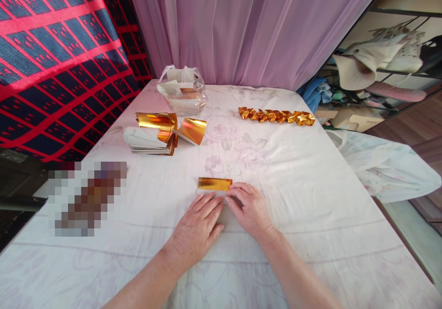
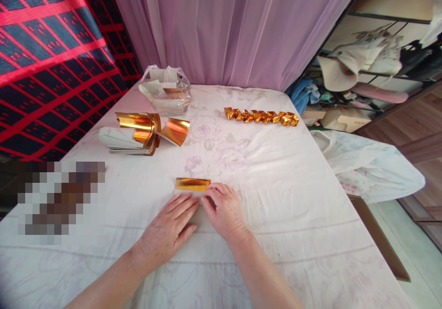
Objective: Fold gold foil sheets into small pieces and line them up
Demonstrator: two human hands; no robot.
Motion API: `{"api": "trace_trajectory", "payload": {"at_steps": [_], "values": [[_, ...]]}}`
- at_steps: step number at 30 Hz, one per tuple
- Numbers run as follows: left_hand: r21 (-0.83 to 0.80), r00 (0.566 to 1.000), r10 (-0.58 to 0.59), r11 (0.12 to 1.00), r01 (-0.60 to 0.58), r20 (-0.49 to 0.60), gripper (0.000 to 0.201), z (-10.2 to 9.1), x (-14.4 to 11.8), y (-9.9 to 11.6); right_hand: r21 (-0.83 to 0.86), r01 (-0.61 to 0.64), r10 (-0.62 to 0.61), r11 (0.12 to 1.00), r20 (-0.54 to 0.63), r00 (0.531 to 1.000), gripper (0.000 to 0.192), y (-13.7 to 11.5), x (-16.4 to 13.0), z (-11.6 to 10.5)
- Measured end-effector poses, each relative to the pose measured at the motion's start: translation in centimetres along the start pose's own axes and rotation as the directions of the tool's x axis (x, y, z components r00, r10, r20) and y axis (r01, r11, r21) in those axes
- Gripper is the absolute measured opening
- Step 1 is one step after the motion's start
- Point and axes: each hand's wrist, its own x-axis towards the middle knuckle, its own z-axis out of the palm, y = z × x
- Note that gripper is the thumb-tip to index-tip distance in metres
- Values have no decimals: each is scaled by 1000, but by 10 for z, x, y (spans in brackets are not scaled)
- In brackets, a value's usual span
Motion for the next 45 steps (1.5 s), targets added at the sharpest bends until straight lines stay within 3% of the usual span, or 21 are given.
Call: {"api": "trace_trajectory", "payload": {"at_steps": [27, 45], "values": [[-36, 999, -20, 999, 21, 28, 43, -1, 1, -1, -15, -32, 33, 999, 82, 996, 10, -1, 2, -2], [-68, 999, -35, 997, 37, 22, 41, 0, 0, -2, 177, -2, -40, 984, 235, 971, 23, 14, 8, -22]]}}
